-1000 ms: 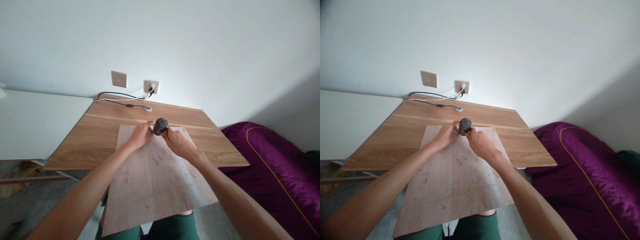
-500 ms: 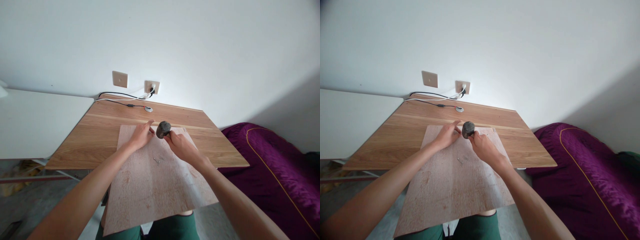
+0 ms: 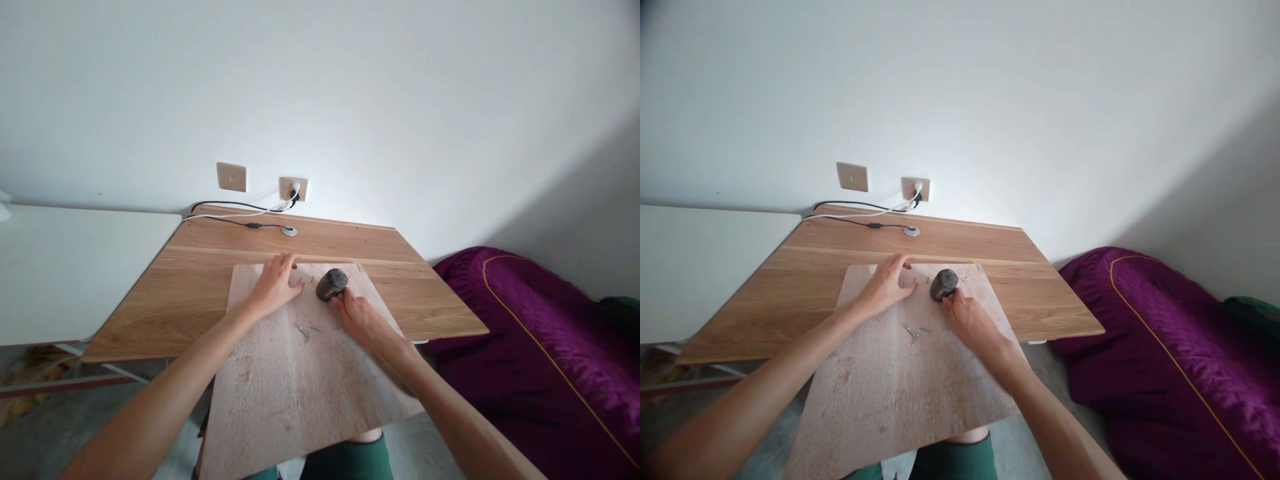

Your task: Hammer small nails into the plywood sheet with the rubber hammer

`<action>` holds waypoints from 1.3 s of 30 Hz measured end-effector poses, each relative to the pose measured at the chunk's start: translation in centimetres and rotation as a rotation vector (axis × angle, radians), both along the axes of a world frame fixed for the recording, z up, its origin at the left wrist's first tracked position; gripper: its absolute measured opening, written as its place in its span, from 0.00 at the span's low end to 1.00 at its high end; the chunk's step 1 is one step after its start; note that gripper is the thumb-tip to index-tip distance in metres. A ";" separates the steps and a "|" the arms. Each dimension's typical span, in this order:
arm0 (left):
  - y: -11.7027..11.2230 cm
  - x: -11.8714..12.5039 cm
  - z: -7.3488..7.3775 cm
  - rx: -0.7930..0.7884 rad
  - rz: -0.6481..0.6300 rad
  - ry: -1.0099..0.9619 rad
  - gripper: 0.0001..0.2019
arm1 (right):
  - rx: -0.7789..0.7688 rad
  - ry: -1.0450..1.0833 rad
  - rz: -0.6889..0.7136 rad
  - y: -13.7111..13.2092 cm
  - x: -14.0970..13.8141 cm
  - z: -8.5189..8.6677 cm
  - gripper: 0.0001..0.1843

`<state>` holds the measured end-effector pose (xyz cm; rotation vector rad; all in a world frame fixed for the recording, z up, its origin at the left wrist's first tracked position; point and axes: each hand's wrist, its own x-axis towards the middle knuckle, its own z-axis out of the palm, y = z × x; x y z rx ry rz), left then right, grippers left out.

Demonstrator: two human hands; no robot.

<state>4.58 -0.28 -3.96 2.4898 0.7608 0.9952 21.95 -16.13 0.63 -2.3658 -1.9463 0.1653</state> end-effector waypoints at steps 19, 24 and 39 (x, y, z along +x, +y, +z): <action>-11.0 1.1 3.6 0.548 -0.317 0.497 0.08 | -0.135 -0.243 0.208 0.0 0.5 -0.4 0.20; -10.8 1.2 3.9 0.548 -0.344 0.514 0.08 | -0.146 -0.230 0.213 0.0 0.5 -0.3 0.19; 1.9 -2.6 -0.3 -0.252 -0.028 -0.107 0.05 | -0.033 0.075 -0.031 0.0 0.4 -0.5 0.19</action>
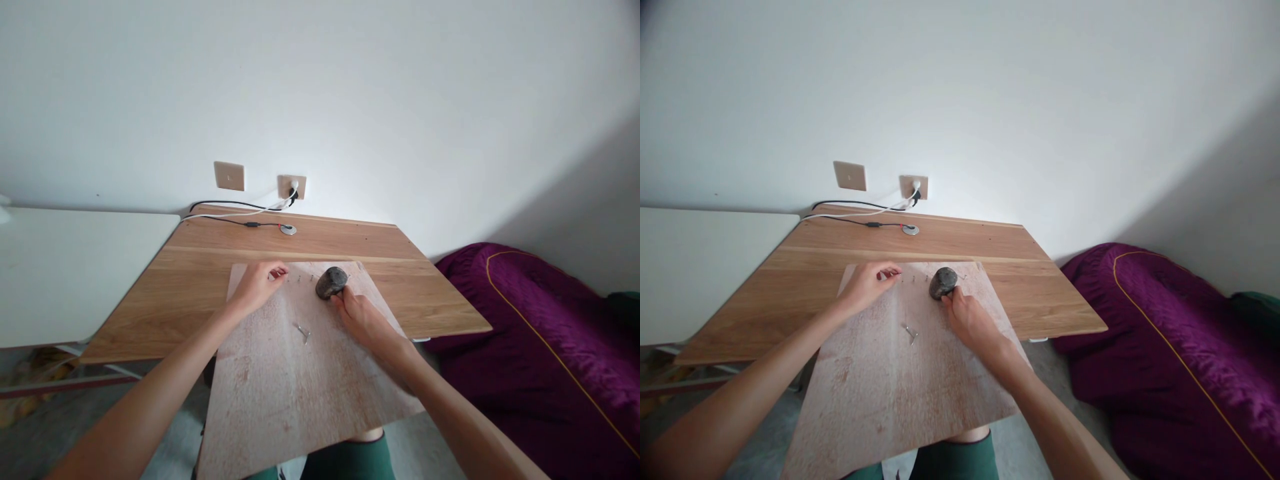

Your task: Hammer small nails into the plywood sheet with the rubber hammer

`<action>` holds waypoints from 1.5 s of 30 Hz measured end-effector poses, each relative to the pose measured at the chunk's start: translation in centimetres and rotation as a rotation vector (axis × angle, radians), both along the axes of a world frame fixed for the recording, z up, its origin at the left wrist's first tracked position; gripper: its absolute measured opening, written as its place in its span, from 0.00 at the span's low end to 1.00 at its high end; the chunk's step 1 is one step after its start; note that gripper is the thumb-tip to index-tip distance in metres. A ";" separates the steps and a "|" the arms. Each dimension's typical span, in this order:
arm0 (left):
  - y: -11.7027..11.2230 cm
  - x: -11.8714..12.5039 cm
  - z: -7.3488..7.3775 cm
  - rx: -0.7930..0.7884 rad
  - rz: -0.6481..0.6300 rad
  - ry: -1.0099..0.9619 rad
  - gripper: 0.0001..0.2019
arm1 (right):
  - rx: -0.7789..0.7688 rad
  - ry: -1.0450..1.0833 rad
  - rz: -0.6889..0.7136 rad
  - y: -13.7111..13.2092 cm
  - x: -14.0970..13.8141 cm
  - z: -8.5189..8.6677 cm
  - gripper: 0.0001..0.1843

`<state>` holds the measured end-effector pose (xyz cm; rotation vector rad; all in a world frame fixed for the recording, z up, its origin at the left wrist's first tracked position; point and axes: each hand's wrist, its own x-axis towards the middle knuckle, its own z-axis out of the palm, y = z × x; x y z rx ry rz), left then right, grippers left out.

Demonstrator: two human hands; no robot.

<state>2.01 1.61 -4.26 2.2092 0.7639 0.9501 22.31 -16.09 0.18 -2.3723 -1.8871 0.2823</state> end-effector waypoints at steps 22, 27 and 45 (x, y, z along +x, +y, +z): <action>-0.4 1.0 -0.4 0.045 0.015 0.043 0.06 | 0.008 -0.054 -0.003 -0.1 -0.2 0.0 0.21; -0.7 0.8 -0.5 0.096 0.007 0.075 0.07 | 0.017 -0.086 0.037 -0.1 -0.1 -0.2 0.21; -0.9 1.2 -0.6 0.103 0.038 0.133 0.15 | -0.017 -0.113 0.040 0.0 -0.2 0.2 0.21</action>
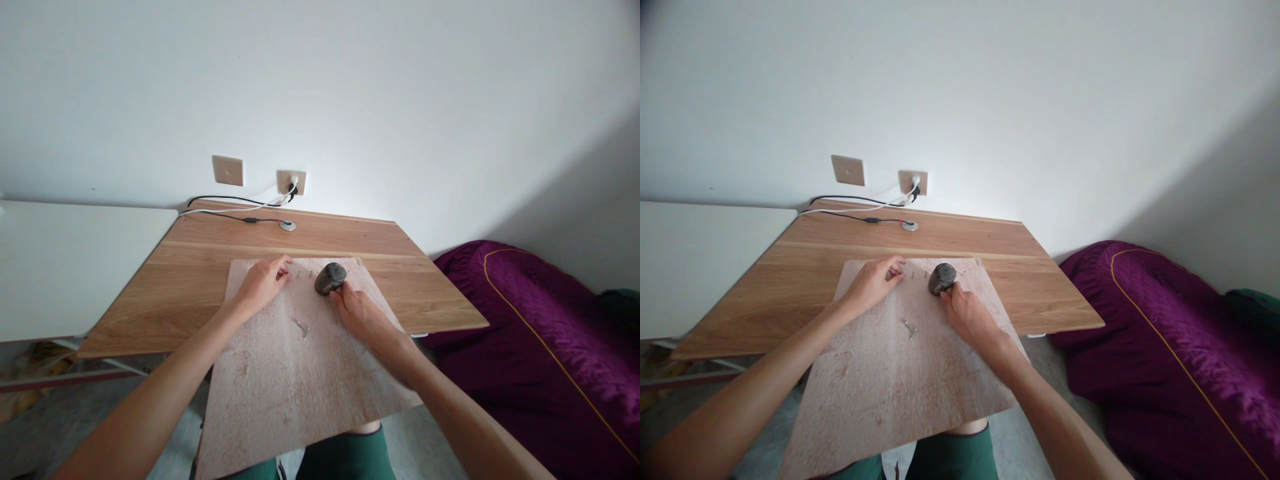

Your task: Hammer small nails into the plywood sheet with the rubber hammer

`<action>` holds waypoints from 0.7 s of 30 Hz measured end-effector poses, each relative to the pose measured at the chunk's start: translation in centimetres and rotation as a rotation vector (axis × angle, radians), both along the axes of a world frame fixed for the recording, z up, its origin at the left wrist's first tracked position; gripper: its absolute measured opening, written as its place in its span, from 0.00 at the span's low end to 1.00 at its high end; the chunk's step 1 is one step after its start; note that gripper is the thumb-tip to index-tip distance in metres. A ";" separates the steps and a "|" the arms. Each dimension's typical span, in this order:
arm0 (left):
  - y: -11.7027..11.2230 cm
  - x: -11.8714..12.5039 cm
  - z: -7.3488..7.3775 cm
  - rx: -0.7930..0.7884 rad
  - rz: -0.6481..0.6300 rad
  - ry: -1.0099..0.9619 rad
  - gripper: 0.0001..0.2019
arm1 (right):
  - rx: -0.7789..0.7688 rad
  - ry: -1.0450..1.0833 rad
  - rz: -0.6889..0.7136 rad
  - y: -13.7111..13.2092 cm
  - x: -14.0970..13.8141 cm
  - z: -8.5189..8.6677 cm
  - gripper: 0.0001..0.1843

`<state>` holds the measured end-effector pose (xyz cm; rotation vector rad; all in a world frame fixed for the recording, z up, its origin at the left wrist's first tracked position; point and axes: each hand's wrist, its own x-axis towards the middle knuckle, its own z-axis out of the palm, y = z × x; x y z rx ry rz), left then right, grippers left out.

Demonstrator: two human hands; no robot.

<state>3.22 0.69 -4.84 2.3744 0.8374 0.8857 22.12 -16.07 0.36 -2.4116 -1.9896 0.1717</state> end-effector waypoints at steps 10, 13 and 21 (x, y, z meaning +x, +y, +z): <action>0.2 -0.1 -0.2 -0.015 -0.023 0.010 0.16 | 0.077 0.113 0.031 0.9 0.9 0.1 0.16; 0.3 -0.2 -0.5 -0.025 -0.035 -0.007 0.16 | 0.106 0.134 0.030 1.8 0.6 0.6 0.16; 0.2 -0.3 -0.5 -0.021 -0.007 -0.022 0.20 | 0.117 0.072 0.094 4.3 -1.5 2.8 0.16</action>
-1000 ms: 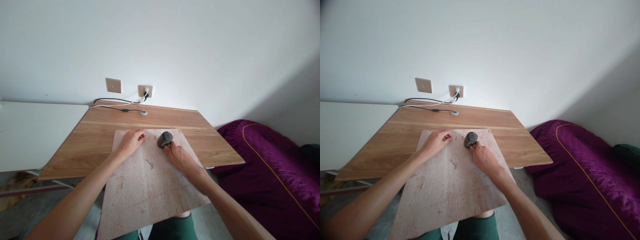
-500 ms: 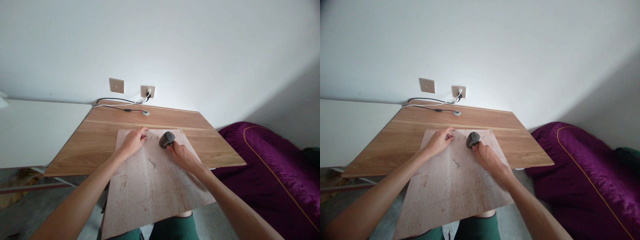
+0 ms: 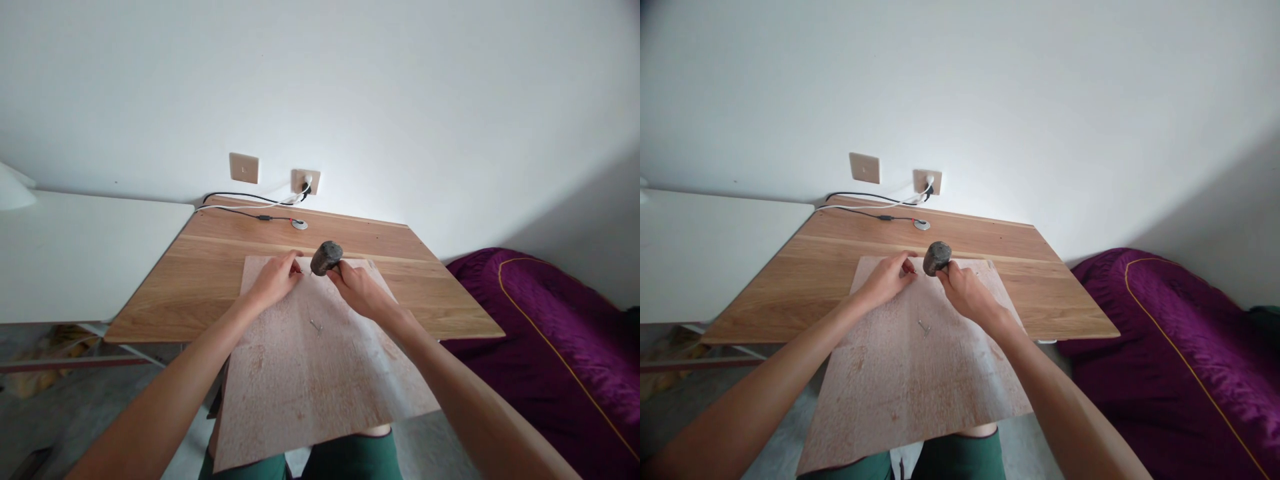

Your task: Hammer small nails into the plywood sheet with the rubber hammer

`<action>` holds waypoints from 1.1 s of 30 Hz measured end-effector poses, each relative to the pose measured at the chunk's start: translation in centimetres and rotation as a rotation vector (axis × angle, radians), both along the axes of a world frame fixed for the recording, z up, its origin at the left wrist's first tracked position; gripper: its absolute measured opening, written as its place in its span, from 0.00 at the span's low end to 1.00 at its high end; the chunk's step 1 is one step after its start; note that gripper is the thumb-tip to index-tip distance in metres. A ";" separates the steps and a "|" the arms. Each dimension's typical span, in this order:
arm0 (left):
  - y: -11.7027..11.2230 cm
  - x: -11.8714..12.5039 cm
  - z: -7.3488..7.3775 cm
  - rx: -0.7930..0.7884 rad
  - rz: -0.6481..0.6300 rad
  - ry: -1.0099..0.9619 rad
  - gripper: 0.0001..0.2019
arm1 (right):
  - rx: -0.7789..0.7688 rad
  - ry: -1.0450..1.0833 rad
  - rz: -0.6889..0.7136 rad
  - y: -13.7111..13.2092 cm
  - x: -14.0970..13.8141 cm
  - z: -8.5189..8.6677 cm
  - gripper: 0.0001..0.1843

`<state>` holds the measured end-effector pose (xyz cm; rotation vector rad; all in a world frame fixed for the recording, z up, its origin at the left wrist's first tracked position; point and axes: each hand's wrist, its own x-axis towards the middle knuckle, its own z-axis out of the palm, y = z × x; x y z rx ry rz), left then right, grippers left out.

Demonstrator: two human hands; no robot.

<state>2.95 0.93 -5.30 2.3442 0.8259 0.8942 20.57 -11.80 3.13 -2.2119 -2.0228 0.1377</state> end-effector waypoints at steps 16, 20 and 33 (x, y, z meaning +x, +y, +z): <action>-0.2 0.1 0.8 -0.090 0.030 -0.002 0.31 | -0.028 -0.033 -0.026 1.3 -2.6 0.3 0.16; -0.1 0.1 0.5 -0.083 0.015 -0.007 0.32 | -0.060 -0.055 -0.003 1.2 -2.6 0.4 0.17; -0.1 0.1 0.6 -0.105 0.031 -0.018 0.30 | -0.023 -0.039 -0.022 1.1 -2.6 0.6 0.16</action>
